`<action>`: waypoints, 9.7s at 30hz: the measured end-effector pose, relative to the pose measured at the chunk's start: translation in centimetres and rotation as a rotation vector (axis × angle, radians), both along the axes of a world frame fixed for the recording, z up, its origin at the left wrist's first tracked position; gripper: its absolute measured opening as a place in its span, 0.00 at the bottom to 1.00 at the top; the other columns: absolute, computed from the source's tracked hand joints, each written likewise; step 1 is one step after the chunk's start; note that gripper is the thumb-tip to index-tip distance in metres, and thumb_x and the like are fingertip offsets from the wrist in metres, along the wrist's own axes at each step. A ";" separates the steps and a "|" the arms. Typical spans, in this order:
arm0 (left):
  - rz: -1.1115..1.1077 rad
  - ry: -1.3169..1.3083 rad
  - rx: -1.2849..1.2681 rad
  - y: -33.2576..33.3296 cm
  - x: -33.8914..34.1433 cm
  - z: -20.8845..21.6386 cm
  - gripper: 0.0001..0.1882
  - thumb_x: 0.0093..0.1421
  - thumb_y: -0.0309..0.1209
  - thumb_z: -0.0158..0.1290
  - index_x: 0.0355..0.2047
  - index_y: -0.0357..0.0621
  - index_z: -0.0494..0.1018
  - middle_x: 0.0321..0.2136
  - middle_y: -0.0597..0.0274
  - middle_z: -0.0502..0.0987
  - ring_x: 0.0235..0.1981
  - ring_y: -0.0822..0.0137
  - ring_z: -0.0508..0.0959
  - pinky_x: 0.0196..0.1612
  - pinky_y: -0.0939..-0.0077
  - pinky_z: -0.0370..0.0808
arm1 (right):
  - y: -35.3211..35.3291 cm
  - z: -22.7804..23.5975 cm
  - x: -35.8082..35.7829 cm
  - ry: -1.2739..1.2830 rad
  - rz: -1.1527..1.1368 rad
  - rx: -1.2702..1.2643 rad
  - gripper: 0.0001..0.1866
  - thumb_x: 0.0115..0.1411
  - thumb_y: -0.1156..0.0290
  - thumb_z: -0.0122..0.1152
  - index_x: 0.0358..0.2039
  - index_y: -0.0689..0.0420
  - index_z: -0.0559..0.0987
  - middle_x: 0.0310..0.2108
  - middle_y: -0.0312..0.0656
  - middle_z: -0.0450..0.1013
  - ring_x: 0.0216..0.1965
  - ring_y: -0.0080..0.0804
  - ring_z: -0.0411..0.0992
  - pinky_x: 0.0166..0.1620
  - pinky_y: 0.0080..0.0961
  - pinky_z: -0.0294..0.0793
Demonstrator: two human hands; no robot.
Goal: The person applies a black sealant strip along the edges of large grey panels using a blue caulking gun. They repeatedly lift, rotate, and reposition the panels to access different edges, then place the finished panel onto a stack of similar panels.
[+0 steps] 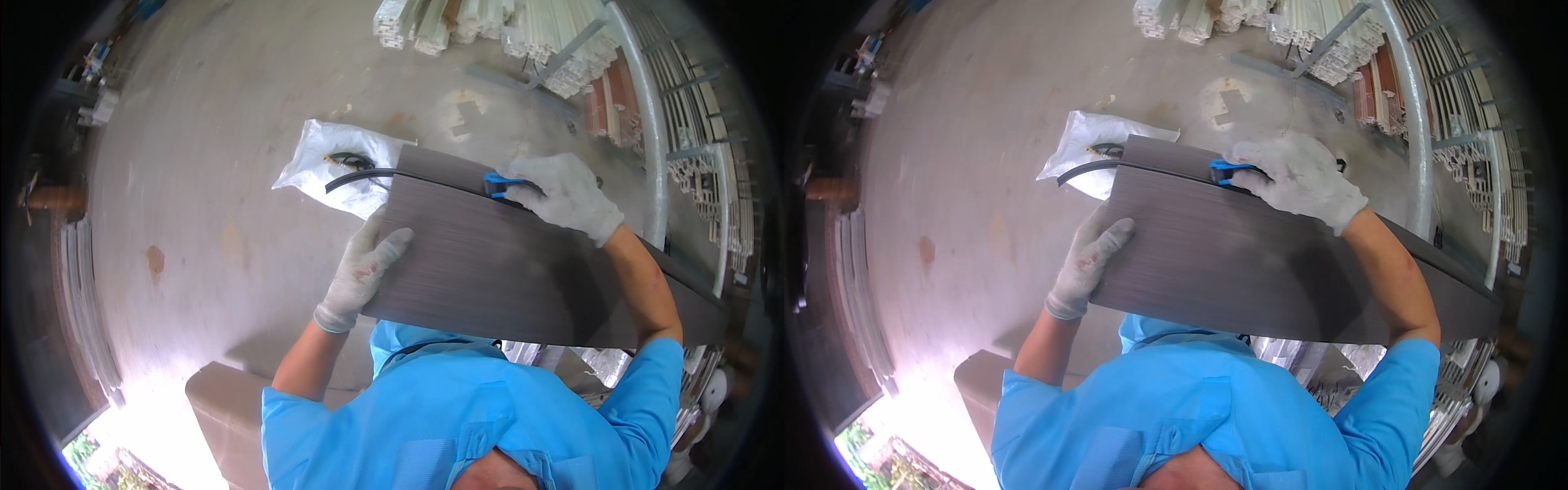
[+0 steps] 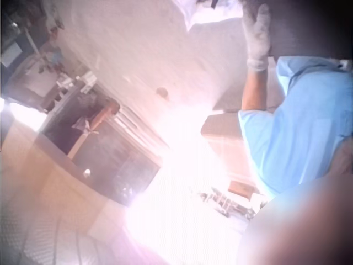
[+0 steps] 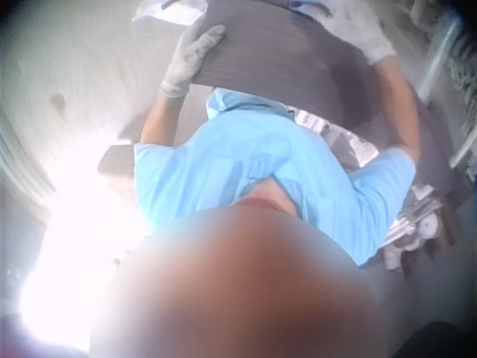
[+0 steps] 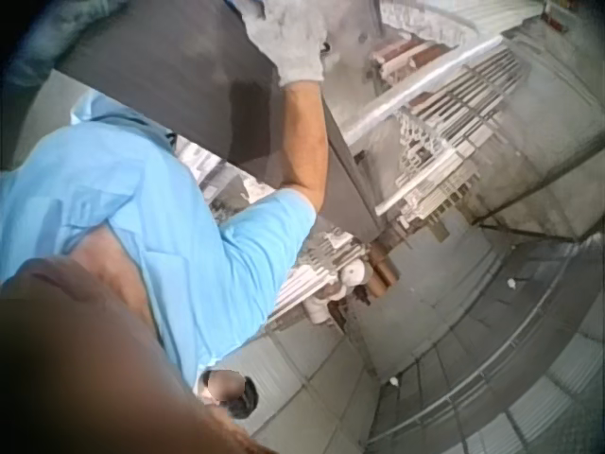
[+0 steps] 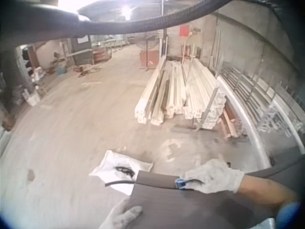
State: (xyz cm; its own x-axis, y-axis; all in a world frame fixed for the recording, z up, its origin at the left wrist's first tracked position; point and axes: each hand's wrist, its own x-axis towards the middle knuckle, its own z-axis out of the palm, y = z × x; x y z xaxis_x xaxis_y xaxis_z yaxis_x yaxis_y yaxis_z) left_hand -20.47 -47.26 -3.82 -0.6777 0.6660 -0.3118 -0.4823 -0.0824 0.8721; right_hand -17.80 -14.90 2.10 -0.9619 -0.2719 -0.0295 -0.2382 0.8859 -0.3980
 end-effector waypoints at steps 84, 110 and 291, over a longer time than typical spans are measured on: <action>-0.605 1.838 -0.150 66.4 28.7 -2.1 0.19 0.65 0.40 0.47 0.41 0.40 0.82 0.35 0.41 0.83 0.36 0.43 0.82 0.39 0.51 0.76 | -3.0 -17.8 76.4 1.053 -2.538 -0.870 0.18 0.66 0.62 0.64 0.52 0.60 0.79 0.27 0.34 0.74 0.22 0.17 0.70 0.25 0.19 0.71; -0.618 2.015 -0.285 82.2 35.7 -1.8 0.22 0.68 0.43 0.50 0.45 0.34 0.82 0.41 0.43 0.84 0.39 0.48 0.84 0.43 0.56 0.78 | -20.2 -34.5 74.5 0.701 -3.215 -1.872 0.18 0.68 0.59 0.62 0.51 0.57 0.78 0.25 0.36 0.72 0.18 0.24 0.71 0.21 0.23 0.71; -0.219 1.590 -0.766 162.0 111.3 -1.4 0.11 0.55 0.32 0.54 0.34 0.48 0.84 0.36 0.51 0.84 0.41 0.47 0.83 0.46 0.54 0.80 | 137.1 -12.1 144.9 0.262 -1.299 -1.239 0.20 0.64 0.55 0.70 0.44 0.53 0.71 0.21 0.26 0.60 0.17 0.13 0.59 0.19 0.16 0.56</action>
State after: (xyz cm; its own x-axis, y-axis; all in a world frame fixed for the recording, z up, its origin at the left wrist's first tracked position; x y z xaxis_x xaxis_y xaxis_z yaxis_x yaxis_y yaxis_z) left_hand 90.81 114.74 -5.23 -0.5336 0.8113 0.2388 0.8386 0.4711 0.2734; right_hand 127.11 122.20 -9.99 -0.5026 0.8290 -0.2454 0.1297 -0.2083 -0.9694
